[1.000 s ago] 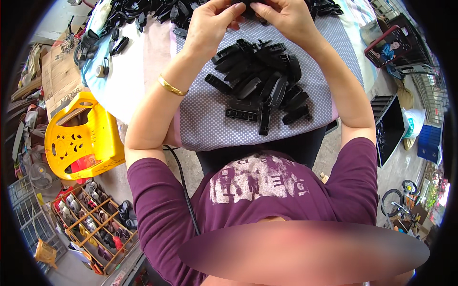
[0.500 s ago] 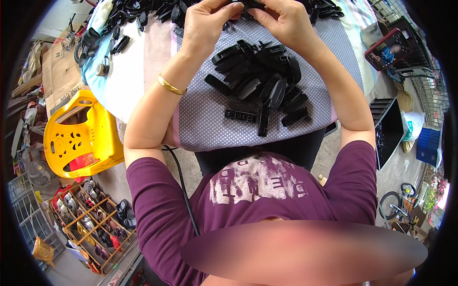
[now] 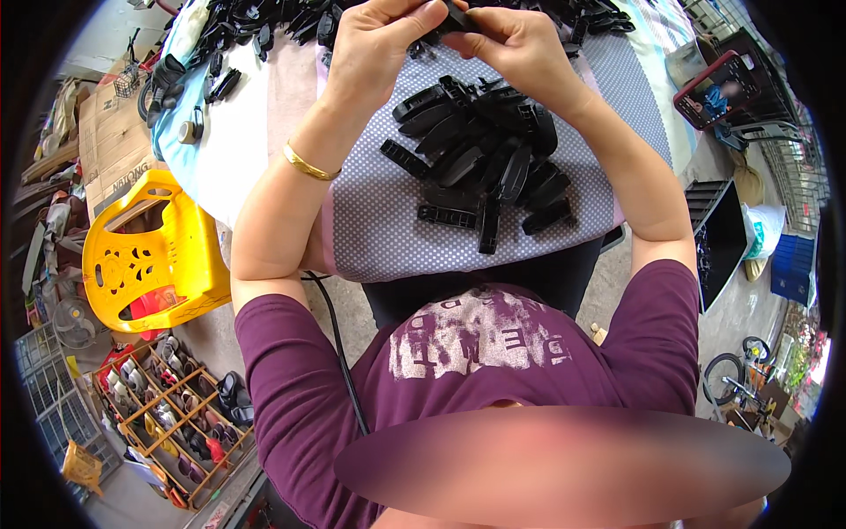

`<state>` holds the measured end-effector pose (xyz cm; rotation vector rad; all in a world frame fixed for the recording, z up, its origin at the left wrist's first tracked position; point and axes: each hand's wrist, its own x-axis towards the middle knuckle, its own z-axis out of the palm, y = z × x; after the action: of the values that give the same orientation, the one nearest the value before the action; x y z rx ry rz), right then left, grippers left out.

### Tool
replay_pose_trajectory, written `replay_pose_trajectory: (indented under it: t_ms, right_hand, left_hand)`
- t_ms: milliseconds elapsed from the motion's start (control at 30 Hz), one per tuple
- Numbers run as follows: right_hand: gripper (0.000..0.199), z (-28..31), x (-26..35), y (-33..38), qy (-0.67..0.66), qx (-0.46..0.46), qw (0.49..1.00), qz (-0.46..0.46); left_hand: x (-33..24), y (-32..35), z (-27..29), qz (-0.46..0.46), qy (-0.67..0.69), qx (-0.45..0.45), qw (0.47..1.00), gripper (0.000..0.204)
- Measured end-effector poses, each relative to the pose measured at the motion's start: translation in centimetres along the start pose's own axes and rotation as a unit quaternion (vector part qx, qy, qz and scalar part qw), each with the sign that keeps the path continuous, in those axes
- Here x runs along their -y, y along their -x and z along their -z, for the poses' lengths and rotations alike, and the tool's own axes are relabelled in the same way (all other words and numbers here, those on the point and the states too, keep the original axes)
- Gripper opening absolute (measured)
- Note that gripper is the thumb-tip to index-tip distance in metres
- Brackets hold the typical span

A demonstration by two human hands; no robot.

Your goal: Assembling two-part plastic hair clips by hand and placing them in a pile.

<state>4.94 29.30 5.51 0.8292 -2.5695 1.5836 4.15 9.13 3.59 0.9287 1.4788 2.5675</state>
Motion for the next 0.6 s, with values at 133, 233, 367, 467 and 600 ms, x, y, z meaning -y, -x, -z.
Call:
replay_pose_trajectory:
  t_ms: [133,233,367,467,600]
  right_hand:
    - [0.020,2.5,-0.9,-1.6,-0.011,0.112,0.993,0.026]
    - [0.033,6.6,-1.9,-2.6,0.074,0.006,0.996,-0.059]
    - [0.045,9.0,-6.8,-3.1,0.403,-0.120,0.904,-0.080]
    - [0.044,7.4,-9.8,-4.2,0.323,-0.085,0.942,-0.017]
    - [0.045,8.4,-8.6,-3.5,0.316,-0.118,0.939,-0.062]
  left_hand:
    - [-1.6,-0.6,0.3,0.177,-0.058,-0.119,0.975,0.021]
    - [-3.1,-0.6,-1.6,0.059,-0.320,0.079,0.942,0.043]
    - [-3.9,-0.9,-5.5,0.174,-0.504,0.285,0.797,0.044]
    - [-2.8,-1.2,-5.9,0.163,-0.515,0.228,0.810,0.039]
    - [1.0,-4.6,-7.7,0.020,-0.682,0.178,0.709,0.025]
